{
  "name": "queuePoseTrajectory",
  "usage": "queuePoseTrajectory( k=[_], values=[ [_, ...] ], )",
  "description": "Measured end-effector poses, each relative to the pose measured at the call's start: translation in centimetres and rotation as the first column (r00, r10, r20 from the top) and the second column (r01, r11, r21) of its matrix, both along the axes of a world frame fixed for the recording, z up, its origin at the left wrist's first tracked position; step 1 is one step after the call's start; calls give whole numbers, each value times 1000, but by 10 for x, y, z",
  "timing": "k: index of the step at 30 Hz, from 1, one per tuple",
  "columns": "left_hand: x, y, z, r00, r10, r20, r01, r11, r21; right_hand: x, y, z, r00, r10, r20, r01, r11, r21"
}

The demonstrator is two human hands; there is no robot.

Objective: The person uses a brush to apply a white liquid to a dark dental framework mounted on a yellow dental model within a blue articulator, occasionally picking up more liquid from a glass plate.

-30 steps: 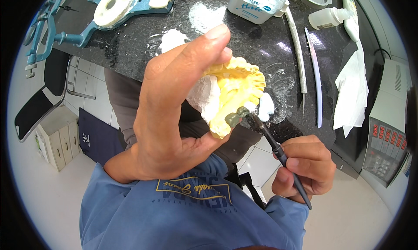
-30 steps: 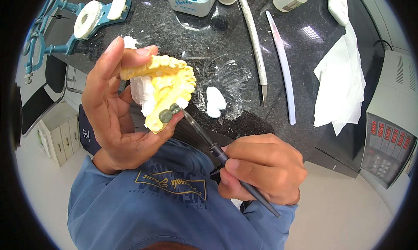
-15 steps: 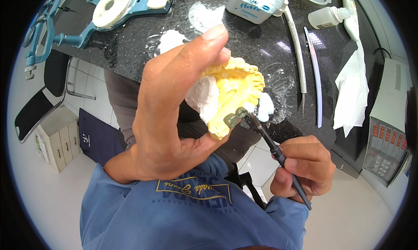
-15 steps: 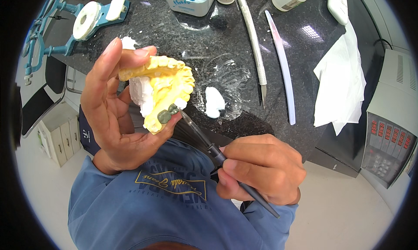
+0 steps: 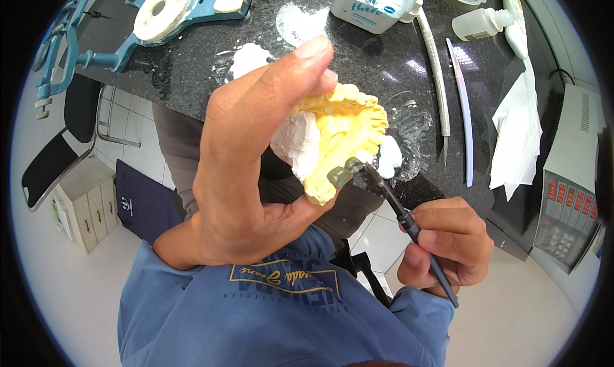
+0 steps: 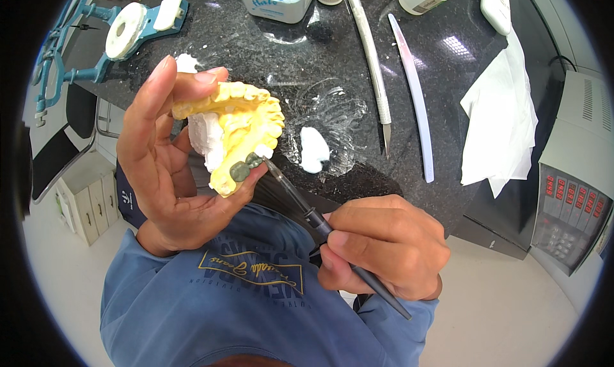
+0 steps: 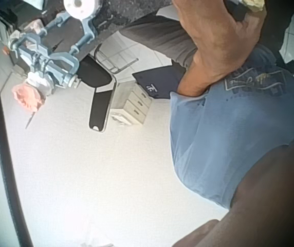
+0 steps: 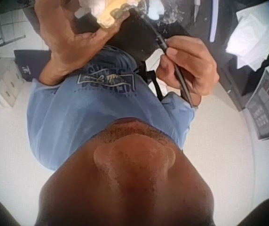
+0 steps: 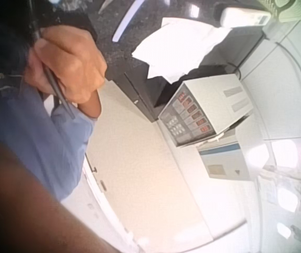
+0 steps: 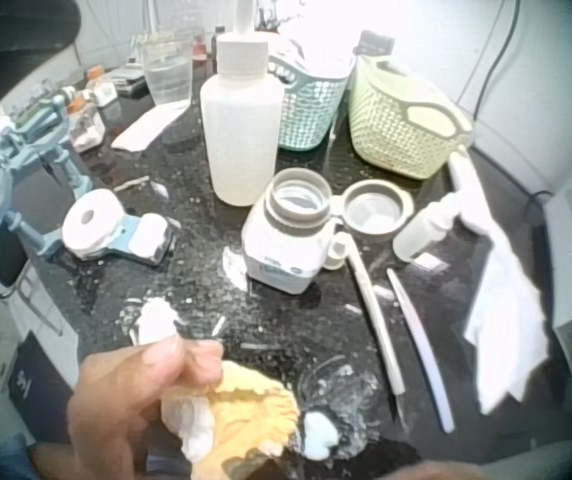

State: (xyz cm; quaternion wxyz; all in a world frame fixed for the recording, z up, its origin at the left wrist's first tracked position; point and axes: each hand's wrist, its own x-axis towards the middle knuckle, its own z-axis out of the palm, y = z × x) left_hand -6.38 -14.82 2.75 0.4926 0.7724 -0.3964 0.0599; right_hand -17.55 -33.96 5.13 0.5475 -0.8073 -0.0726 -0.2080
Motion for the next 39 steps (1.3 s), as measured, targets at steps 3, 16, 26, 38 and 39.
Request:
queuePoseTrajectory(
  k=[3,16,26,38,39],
  values=[
    [0,0,-1,1000,-3,8,3,1000,-2,0,-1,0,1000,2,0,-2,1000,-2],
    [1,2,0,1000,-15,0,15,1000,9,-1,0,-2,1000,1,14,0,1000,-11],
    [1,1,-1,1000,-12,4,12,1000,9,-2,0,-3,1000,7,26,-7,1000,8],
    [1,1,-1,1000,-18,15,18,1000,8,-1,2,-1,1000,-22,5,22,1000,14],
    [1,1,-1,1000,-20,15,20,1000,9,-1,2,-1,1000,-20,4,20,1000,8]
  ],
)
